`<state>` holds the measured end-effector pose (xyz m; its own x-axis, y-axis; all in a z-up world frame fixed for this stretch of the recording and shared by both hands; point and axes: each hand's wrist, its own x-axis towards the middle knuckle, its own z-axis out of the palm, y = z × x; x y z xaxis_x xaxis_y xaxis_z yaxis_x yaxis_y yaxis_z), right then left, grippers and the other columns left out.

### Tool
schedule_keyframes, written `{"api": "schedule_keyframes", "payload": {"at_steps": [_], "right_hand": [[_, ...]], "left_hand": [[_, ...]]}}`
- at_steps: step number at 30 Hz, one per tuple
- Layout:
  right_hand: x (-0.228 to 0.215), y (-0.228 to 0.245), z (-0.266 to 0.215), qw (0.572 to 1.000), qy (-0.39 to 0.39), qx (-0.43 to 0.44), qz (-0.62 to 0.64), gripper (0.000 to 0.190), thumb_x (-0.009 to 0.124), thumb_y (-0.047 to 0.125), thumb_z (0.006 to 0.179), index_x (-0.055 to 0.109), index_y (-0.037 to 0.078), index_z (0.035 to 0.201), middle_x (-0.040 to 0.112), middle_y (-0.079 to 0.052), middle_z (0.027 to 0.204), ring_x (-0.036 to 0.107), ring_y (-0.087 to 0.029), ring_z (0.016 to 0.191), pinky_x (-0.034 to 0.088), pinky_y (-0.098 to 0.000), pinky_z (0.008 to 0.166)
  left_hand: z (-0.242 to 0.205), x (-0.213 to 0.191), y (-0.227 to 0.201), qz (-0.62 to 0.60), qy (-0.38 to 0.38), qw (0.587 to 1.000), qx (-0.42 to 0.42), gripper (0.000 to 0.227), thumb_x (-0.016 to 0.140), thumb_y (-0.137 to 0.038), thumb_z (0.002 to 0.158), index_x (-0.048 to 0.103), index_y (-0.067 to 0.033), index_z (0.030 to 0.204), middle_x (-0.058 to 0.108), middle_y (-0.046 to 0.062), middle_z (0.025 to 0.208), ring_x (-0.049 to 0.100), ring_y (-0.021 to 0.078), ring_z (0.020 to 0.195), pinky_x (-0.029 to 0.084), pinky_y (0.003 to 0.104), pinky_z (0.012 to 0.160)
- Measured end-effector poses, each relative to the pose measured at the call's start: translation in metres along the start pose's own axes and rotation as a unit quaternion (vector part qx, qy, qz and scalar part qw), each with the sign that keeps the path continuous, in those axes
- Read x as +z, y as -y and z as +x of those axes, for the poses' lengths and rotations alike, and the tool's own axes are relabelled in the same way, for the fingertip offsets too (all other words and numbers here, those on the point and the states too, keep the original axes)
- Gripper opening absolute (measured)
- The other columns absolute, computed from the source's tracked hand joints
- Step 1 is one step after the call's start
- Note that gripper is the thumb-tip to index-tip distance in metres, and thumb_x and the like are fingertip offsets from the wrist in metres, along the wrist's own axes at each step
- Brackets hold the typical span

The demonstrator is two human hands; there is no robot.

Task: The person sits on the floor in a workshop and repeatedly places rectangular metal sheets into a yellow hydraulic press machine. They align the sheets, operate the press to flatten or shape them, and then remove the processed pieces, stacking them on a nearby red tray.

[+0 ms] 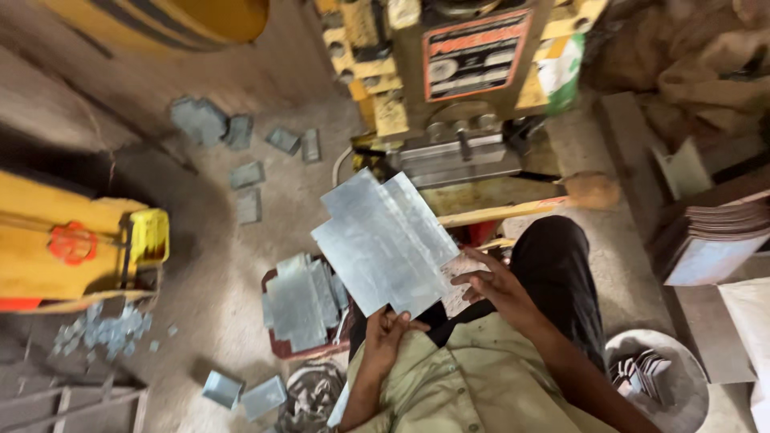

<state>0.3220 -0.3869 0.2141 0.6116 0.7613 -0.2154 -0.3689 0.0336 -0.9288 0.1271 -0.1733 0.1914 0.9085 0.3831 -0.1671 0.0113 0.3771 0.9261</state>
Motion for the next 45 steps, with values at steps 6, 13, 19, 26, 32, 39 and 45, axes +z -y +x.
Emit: {"api": "schedule_keyframes", "payload": {"at_steps": [6,13,19,26,32,39,45], "right_hand": [[-0.004,-0.006,0.005,0.999,-0.048,0.007,-0.006,0.064,0.061,0.028,0.099,0.038,0.011,0.156,0.066,-0.012,0.124,0.068,-0.017,0.097,0.056,-0.0324,0.080],[0.000,0.012,-0.006,1.000,-0.008,0.009,-0.018,0.063,0.059,0.030,0.099,0.039,0.011,0.156,0.063,-0.010,0.127,0.065,-0.017,0.105,0.055,-0.0336,0.086],[-0.002,0.010,-0.023,0.995,0.080,0.006,0.067,0.076,0.061,0.046,0.096,0.036,0.009,0.158,0.065,-0.013,0.119,0.070,-0.025,0.102,0.058,-0.0390,0.089],[-0.009,0.013,-0.038,0.975,-0.010,-0.040,0.218,0.061,0.064,0.036,0.096,0.047,-0.006,0.137,0.072,-0.018,0.101,0.070,-0.027,0.077,0.056,-0.0411,0.067],[-0.042,0.029,0.000,0.978,-0.179,-0.065,0.083,0.039,0.056,0.015,0.103,0.058,-0.004,0.137,0.068,-0.012,0.089,0.066,-0.018,0.073,0.053,-0.0329,0.067],[-0.053,0.041,0.021,0.975,-0.194,-0.072,0.079,0.043,0.053,0.014,0.104,0.055,0.001,0.145,0.066,-0.008,0.092,0.060,-0.014,0.066,0.052,-0.0304,0.064],[-0.045,0.061,0.031,0.965,-0.246,-0.079,0.049,0.052,0.053,0.010,0.101,0.046,0.010,0.152,0.068,-0.012,0.087,0.060,-0.013,0.065,0.053,-0.0290,0.063]], "left_hand": [[-0.013,-0.014,0.017,0.095,-0.023,0.995,0.037,0.043,0.062,-0.005,0.102,0.041,0.0041,0.138,0.071,0.015,0.086,0.084,0.0231,0.086,0.061,0.028,0.069],[-0.031,-0.053,0.036,0.197,-0.108,0.974,0.011,0.036,0.079,-0.004,0.090,0.062,0.0036,0.120,0.064,0.004,0.080,0.055,0.0078,0.067,0.044,0.024,0.057],[-0.064,-0.081,0.005,0.175,-0.038,0.983,0.040,0.042,0.080,-0.006,0.087,0.058,-0.0009,0.123,0.067,0.003,0.085,0.062,0.0112,0.075,0.051,0.026,0.067],[0.010,0.003,-0.010,-0.110,0.164,0.980,-0.034,0.043,0.062,-0.002,0.099,0.043,0.0003,0.137,0.069,0.020,0.121,0.075,0.0349,0.104,0.063,0.048,0.095],[0.076,0.059,-0.020,-0.116,0.169,0.973,-0.107,0.040,0.058,-0.007,0.100,0.041,0.0035,0.135,0.068,0.023,0.122,0.074,0.0376,0.109,0.062,0.048,0.098],[0.107,0.061,-0.042,-0.027,-0.098,0.994,-0.037,0.030,0.060,-0.022,0.103,0.057,0.0027,0.119,0.061,0.007,0.066,0.059,0.0161,0.052,0.051,0.031,0.047],[0.130,0.061,-0.061,0.012,-0.059,0.998,-0.031,0.027,0.058,-0.021,0.103,0.062,-0.0021,0.122,0.058,0.004,0.057,0.049,0.0107,0.042,0.039,0.027,0.038]]}}
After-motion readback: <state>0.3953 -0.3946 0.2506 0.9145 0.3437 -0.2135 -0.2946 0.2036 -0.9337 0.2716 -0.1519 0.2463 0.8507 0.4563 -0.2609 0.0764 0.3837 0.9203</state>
